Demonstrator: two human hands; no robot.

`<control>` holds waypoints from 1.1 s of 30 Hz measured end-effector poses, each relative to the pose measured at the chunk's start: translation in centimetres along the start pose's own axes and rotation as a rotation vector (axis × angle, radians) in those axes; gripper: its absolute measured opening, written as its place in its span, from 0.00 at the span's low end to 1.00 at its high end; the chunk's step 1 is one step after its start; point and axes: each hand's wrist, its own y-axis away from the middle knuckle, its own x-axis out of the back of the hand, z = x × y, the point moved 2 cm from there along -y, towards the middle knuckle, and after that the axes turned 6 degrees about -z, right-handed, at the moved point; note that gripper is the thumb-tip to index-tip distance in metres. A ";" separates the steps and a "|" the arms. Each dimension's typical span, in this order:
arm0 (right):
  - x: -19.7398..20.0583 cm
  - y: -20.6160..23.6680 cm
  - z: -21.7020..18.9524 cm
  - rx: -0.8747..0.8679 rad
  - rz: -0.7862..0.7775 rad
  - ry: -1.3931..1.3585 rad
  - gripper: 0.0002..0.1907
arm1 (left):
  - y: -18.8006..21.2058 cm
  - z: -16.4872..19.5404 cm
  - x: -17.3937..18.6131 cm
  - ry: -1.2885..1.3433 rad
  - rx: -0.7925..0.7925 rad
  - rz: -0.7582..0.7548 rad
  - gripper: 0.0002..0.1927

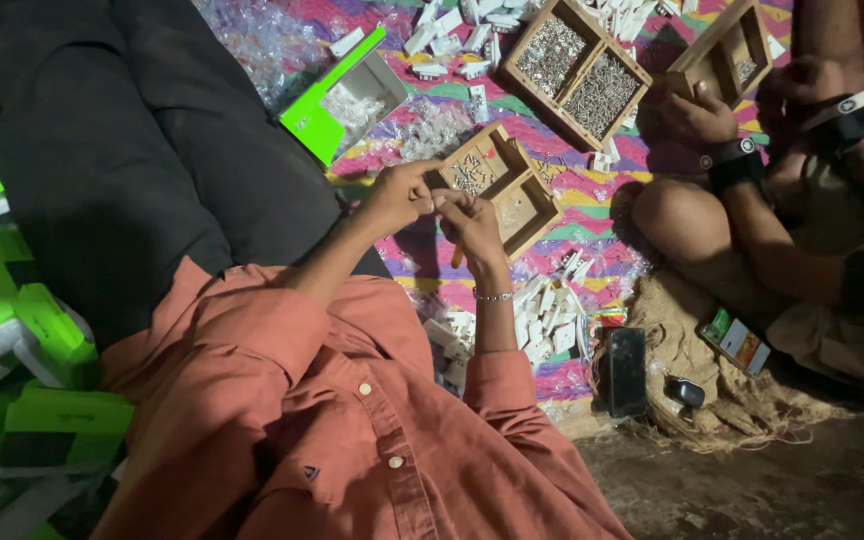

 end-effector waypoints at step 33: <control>5.7 -4.8 -3.0 0.331 0.550 1.037 0.11 | 0.5 0.2 0.6 -0.271 0.027 0.111 0.16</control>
